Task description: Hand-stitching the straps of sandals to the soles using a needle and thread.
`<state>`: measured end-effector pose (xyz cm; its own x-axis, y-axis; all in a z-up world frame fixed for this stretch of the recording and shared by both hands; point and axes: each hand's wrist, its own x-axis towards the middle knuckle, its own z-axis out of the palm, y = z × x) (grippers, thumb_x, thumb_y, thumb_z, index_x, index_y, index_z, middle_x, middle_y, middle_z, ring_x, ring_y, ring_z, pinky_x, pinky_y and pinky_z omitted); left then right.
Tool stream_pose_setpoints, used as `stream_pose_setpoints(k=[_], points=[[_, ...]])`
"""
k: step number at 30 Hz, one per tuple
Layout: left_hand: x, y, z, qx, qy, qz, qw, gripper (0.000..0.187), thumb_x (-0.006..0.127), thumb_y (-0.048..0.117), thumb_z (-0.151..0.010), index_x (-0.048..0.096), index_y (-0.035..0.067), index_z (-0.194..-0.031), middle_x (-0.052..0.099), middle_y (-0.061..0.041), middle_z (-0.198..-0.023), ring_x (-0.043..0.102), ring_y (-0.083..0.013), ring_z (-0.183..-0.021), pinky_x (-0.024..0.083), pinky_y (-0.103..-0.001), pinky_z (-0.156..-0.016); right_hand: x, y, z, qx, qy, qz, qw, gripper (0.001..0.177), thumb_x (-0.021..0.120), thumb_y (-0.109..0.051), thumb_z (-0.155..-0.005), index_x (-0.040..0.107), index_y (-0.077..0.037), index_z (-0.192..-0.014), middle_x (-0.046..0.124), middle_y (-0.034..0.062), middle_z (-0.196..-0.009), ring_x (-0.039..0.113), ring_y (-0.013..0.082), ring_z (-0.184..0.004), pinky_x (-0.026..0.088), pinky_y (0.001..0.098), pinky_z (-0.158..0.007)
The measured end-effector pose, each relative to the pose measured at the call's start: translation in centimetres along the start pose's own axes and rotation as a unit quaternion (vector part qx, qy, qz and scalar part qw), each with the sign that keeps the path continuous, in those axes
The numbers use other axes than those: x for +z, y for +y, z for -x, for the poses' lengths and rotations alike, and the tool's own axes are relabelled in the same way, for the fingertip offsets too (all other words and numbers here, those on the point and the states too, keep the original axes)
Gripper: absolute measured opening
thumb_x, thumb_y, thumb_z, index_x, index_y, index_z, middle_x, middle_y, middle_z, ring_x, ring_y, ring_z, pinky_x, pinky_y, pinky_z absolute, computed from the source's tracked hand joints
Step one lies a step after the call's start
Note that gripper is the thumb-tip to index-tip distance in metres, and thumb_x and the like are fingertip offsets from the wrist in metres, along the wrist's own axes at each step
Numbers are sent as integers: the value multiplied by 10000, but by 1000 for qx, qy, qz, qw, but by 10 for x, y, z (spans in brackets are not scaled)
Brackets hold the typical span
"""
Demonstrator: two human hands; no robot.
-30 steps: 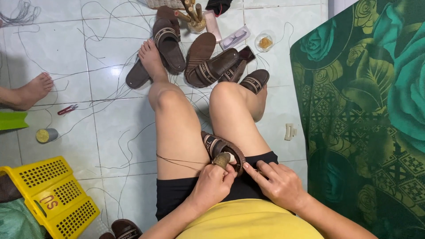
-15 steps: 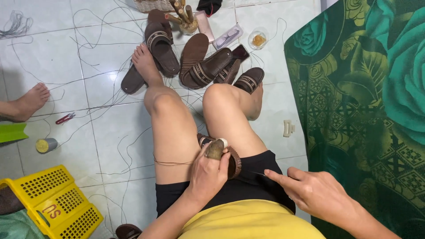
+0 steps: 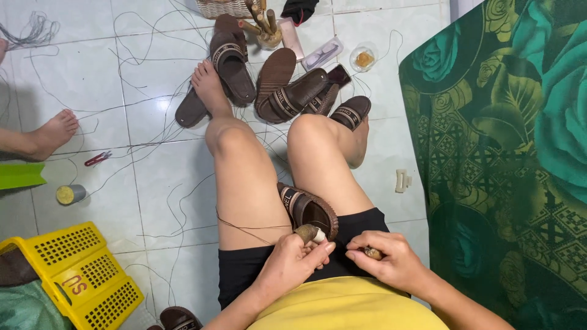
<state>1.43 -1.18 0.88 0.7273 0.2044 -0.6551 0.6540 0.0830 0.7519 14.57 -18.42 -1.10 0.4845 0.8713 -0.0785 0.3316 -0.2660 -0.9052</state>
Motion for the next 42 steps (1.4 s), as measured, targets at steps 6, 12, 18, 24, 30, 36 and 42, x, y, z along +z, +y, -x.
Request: stream_pose_setpoints(k=[6,12,18,24,30,36,42], points=[[9,6,-11,-53,-27,-59,996,454,644,290,-841,407,102,-503,604,42,-486,473,6,-481,436,-201,-578,-4,-11,-2,-92,-103,51,989,39,662,-109,-816,662,-112,-855,557,-4,-612,459,144,-448,364,267,-425],[1,-2,-10,-83,-28,95,992,300,548,180,-893,590,17,-644,669,-81,-589,604,-109,-488,533,-214,-461,-4,3,5,-63,-157,352,921,246,517,-300,-922,529,-185,-1139,575,9,-826,600,279,-487,445,383,-392],[-5,-9,-3,-78,-16,117,990,411,541,206,-912,630,-25,-584,659,-89,-570,599,-116,-479,513,-207,-454,-23,8,1,83,-208,91,970,266,484,-301,-927,628,-157,-1098,715,-9,-1025,680,179,-868,492,290,-736],[-4,-26,1,205,172,73,961,89,641,117,-825,710,79,-867,697,12,-752,560,-52,-521,484,-198,-523,-146,32,-7,101,215,-477,846,255,572,-278,-975,590,-133,-1185,609,28,-764,506,99,-442,354,206,-317],[4,-38,-15,428,244,-216,843,218,567,-37,-890,615,-31,-1102,641,-172,-1043,623,-323,-914,527,-391,-782,-93,-3,-29,106,381,-202,896,289,453,-246,-1000,463,-223,-1288,629,-20,-1134,508,18,-481,386,172,-335],[-2,-45,-21,333,141,-250,898,30,587,28,-862,605,36,-885,558,-95,-841,516,-306,-768,454,-428,-618,-10,2,-29,-22,-79,74,994,436,683,-183,-836,541,-71,-1232,624,87,-1234,606,194,-1158,464,289,-968],[-18,-33,-35,136,-48,339,930,139,701,-37,-796,653,60,-883,595,-6,-967,557,-71,-770,458,-189,-714,-21,11,-41,194,-185,55,962,30,709,-170,-797,727,-150,-811,526,-24,-497,343,107,-427,295,255,-454]])
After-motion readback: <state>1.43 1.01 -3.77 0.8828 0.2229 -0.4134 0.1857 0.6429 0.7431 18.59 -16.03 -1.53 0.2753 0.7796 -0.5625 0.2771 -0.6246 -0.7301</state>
